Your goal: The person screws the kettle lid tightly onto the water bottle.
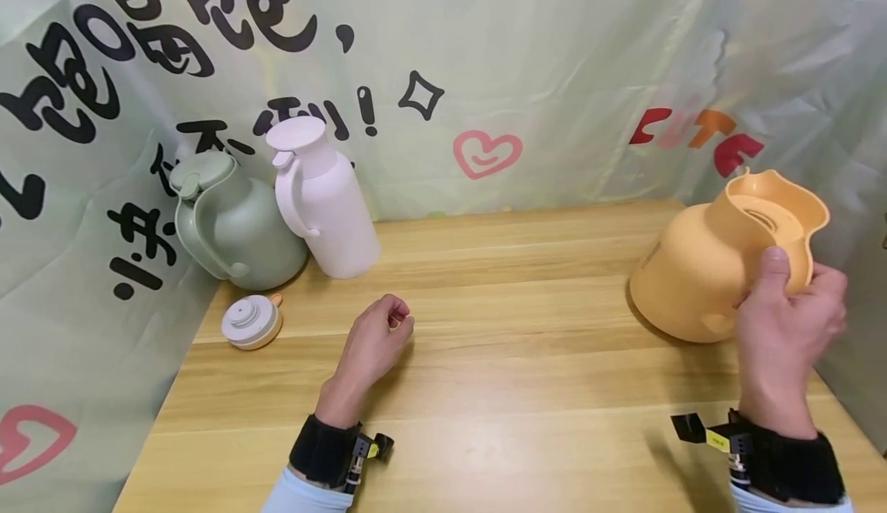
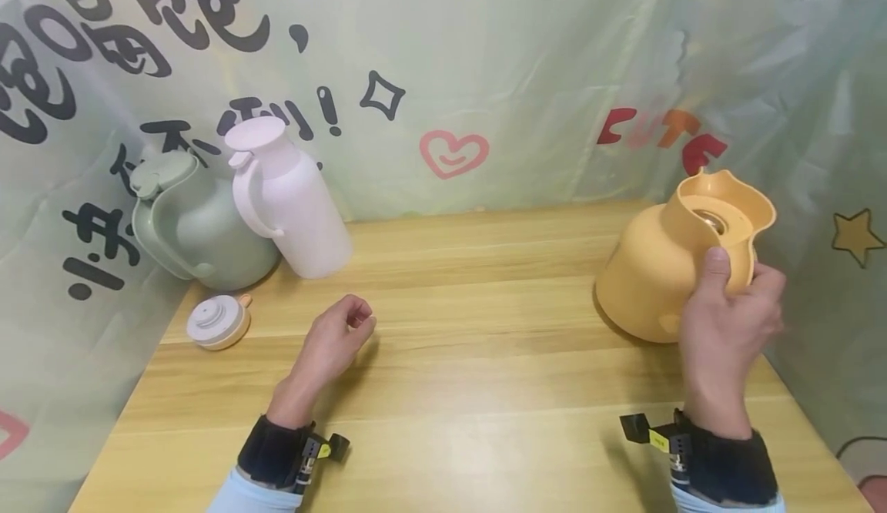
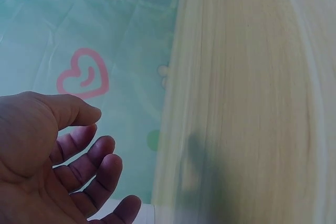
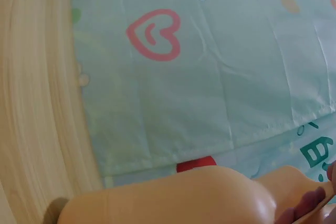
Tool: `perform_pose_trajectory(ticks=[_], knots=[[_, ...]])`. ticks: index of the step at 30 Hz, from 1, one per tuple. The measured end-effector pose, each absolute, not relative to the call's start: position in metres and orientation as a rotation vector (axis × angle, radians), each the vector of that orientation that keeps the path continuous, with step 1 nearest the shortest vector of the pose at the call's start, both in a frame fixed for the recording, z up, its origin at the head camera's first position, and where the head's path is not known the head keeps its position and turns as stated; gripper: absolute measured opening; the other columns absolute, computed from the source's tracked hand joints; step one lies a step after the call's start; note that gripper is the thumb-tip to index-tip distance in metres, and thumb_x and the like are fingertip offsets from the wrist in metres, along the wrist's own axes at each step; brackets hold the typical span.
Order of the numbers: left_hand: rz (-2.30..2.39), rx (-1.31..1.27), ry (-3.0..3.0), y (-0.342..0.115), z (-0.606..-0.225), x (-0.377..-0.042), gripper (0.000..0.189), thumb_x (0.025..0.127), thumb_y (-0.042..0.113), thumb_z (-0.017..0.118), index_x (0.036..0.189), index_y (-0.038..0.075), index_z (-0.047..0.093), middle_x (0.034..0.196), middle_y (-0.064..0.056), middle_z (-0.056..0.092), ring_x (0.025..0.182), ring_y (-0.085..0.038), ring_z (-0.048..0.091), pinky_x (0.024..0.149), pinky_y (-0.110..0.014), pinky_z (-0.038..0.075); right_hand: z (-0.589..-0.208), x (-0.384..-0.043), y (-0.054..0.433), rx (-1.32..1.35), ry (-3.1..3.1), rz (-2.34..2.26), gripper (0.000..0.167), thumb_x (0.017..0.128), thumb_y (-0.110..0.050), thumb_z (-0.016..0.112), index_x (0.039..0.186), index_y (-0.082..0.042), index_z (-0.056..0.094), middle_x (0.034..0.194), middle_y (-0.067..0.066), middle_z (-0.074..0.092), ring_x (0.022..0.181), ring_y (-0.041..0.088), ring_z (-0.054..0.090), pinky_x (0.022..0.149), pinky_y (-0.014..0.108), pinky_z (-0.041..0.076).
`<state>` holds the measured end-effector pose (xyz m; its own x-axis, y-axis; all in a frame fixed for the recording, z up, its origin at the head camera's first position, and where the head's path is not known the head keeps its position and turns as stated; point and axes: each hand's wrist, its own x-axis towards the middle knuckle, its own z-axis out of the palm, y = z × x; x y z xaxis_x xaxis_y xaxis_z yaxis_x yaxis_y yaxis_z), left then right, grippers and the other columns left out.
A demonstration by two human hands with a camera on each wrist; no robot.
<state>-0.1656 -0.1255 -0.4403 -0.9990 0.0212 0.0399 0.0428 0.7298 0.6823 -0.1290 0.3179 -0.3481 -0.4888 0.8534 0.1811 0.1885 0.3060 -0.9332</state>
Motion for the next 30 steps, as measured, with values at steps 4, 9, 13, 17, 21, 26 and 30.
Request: perform_pose_trajectory(ticks=[4, 9, 13, 17, 21, 26, 30], knots=[[-1.139, -0.066, -2.896, -0.125, -0.440, -0.166, 0.012, 0.098, 0.026, 0.064, 0.106, 0.017, 0.064, 0.100, -0.001, 0.065, 0.094, -0.019, 0.060, 0.083, -0.035, 0.049, -0.347, -0.128, 0.309, -0.888, -1.852, 1.241, 0.019, 0.101, -0.043, 0.060, 0.094, -0.038, 0.044, 0.067, -0.020, 0.048, 0.055, -0.010, 0.045, 0.070, 0.012, 0.037], [-1.119, -0.071, -2.896, -0.125, -0.441, -0.167, 0.011, 0.099, 0.026, 0.064, 0.104, 0.017, 0.065, 0.099, -0.001, 0.066, 0.093, -0.020, 0.060, 0.083, -0.036, 0.049, -0.348, -0.131, 0.301, -0.790, -1.866, 1.292, 0.017, 0.101, -0.041, 0.062, 0.096, -0.034, 0.047, 0.057, -0.020, 0.050, 0.042, -0.008, 0.048, 0.051, 0.010, 0.039], [-1.128, -0.066, -2.897, -0.124, -0.441, -0.167, 0.011, 0.098, 0.026, 0.064, 0.104, 0.016, 0.065, 0.099, -0.002, 0.065, 0.091, -0.020, 0.059, 0.082, -0.035, 0.049, -0.354, -0.136, 0.290, -0.712, -1.919, 1.310, 0.016, 0.102, -0.042, 0.061, 0.098, -0.033, 0.048, 0.057, -0.019, 0.051, 0.044, -0.007, 0.050, 0.047, 0.012, 0.039], [-1.141, -0.061, -2.914, -0.123, -0.442, -0.167, 0.011, 0.098, 0.026, 0.064, 0.104, 0.016, 0.065, 0.098, -0.002, 0.064, 0.088, -0.020, 0.058, 0.080, -0.034, 0.048, -0.359, -0.143, 0.275, -0.626, -1.967, 1.316, 0.017, 0.102, -0.043, 0.061, 0.097, -0.034, 0.048, 0.056, -0.019, 0.051, 0.045, -0.006, 0.052, 0.047, 0.014, 0.040], [-1.144, -0.054, -2.923, -0.121, -0.443, -0.167, 0.011, 0.098, 0.026, 0.064, 0.103, 0.017, 0.065, 0.097, -0.002, 0.064, 0.087, -0.019, 0.057, 0.079, -0.033, 0.048, -0.361, -0.149, 0.256, -0.545, -2.002, 1.310, 0.018, 0.102, -0.044, 0.061, 0.096, -0.034, 0.048, 0.056, -0.018, 0.051, 0.047, -0.005, 0.052, 0.049, 0.014, 0.041], [-1.146, -0.063, -2.920, -0.119, -0.444, -0.166, 0.011, 0.098, 0.026, 0.064, 0.103, 0.017, 0.065, 0.096, -0.001, 0.064, 0.086, -0.019, 0.057, 0.079, -0.033, 0.047, -0.360, -0.153, 0.229, -0.439, -2.053, 1.308, 0.020, 0.102, -0.046, 0.060, 0.095, -0.030, 0.049, 0.056, -0.017, 0.051, 0.049, -0.002, 0.053, 0.051, 0.016, 0.042], [-1.161, -0.066, -2.918, -0.117, -0.445, -0.165, 0.011, 0.097, 0.027, 0.064, 0.102, 0.017, 0.065, 0.096, -0.001, 0.063, 0.087, -0.019, 0.057, 0.080, -0.033, 0.047, -0.361, -0.156, 0.206, -0.352, -2.107, 1.341, 0.025, 0.103, -0.047, 0.058, 0.101, -0.023, 0.052, 0.060, -0.013, 0.054, 0.053, 0.002, 0.055, 0.051, 0.018, 0.043]])
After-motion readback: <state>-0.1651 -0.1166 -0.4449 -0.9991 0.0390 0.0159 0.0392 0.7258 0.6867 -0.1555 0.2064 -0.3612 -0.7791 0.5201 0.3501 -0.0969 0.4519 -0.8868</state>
